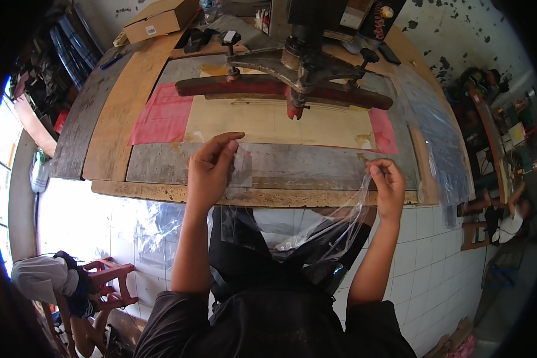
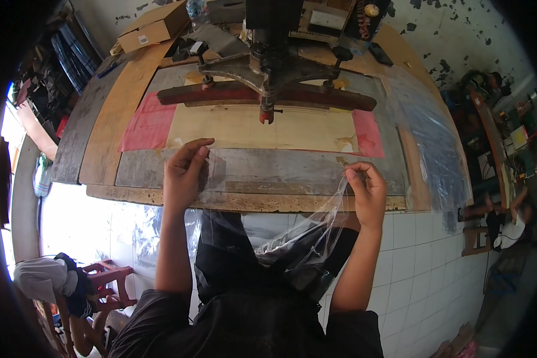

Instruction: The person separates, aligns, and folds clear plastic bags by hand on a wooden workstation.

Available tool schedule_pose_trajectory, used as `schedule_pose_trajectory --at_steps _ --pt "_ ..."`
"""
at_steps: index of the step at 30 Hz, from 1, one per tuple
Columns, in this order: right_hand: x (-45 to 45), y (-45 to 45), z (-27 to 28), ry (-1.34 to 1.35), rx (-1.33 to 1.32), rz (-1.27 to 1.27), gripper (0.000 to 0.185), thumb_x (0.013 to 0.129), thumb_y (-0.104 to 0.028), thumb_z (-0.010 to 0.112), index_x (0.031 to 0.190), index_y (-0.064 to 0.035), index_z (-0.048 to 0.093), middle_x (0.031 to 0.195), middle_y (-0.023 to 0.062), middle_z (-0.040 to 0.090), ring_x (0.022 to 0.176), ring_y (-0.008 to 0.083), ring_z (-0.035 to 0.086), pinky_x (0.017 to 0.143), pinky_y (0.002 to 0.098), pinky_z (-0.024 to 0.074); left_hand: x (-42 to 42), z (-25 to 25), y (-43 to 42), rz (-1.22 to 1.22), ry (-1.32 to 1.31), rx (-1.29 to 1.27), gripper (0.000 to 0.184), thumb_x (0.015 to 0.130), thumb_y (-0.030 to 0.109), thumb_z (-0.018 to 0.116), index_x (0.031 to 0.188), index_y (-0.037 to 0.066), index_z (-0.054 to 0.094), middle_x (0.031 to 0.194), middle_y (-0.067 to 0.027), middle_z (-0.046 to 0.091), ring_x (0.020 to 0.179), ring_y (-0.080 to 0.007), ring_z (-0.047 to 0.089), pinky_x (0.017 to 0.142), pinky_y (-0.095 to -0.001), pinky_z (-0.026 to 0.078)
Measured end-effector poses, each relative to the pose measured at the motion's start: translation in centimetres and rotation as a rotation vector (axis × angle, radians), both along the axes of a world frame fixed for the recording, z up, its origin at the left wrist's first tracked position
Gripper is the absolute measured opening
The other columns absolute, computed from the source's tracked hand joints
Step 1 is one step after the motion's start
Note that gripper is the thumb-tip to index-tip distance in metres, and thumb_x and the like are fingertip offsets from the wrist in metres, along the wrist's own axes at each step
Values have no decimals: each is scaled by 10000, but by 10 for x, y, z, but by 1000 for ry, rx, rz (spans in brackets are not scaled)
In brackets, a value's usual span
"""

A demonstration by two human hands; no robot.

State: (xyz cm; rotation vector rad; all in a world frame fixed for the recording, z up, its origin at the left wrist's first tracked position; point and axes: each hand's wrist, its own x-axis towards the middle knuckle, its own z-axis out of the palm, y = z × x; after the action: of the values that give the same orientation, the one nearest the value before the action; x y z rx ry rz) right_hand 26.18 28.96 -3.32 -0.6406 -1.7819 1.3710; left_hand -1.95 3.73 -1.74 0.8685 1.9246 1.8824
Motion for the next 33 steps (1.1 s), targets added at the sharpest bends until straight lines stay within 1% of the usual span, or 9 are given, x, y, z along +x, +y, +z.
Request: schedule_pose_trajectory --at_steps 5,7,10,11,15,22,24,28,33 --pt "3 -3 3 -86 56 -21 155 1018 -144 710 1046 4 674 1024 43 705 959 109 638 893 271 489 2 1 -3 36 -25 40 216 1072 107 604 1221 -16 702 781 10 674 606 -29 504 531 -216 386" --pt "10 -11 2 -135 85 -35 161 1031 -149 692 1066 2 649 1069 79 726 976 128 664 907 287 506 4 4 -12 55 176 -100 184 1063 81 600 1182 -22 695 878 -69 766 678 -54 602 616 -219 477" --pt "18 -29 -13 56 89 13 165 1052 -145 657 1095 3 596 1115 132 739 983 168 696 914 309 526 20 3 -30 41 58 -58 145 1050 53 599 1131 -31 685 995 -138 798 779 -91 686 728 -236 539" --pt "20 -33 -19 73 91 48 130 1071 -107 597 1127 -4 540 1130 189 738 973 211 720 907 331 543 26 7 -34 45 67 -20 120 1046 47 602 1097 -34 675 973 -132 797 803 -116 721 762 -247 554" --pt "14 -53 -41 89 276 -68 84 1080 -60 512 1145 -8 500 1090 230 729 945 220 729 887 343 551 42 -6 -47 146 201 -39 105 1030 5 612 1097 -29 684 980 -125 794 834 -155 750 759 -275 578" --pt "-4 -65 -40 112 371 -152 88 1088 -81 491 1122 1 492 989 197 739 882 227 738 933 375 536 51 -27 -53 262 438 14 107 1017 -41 605 1085 -17 684 934 -121 763 824 -178 755 767 -285 569" --pt "-8 -59 -55 134 754 -236 89 1092 -71 456 1147 -5 476 953 176 738 873 241 746 985 407 512 51 -26 -55 284 430 12 111 1035 -15 595 1088 -14 692 873 -107 759 794 -159 744 759 -275 558" --pt "-9 -50 -64 95 1021 -300 102 1088 -57 443 1175 -6 454 954 168 737 858 250 748 1020 421 488 50 -19 -56 237 221 -6 133 1012 2 649 1123 -22 718 910 -107 767 781 -144 735 727 -271 563" --pt "-7 -38 -59 232 865 -209 130 1081 -28 470 1208 -6 453 924 148 702 760 217 693 807 360 544 46 -1 -57 149 21 37 141 1026 37 653 1130 -24 726 854 -88 768 721 -124 716 697 -248 546"
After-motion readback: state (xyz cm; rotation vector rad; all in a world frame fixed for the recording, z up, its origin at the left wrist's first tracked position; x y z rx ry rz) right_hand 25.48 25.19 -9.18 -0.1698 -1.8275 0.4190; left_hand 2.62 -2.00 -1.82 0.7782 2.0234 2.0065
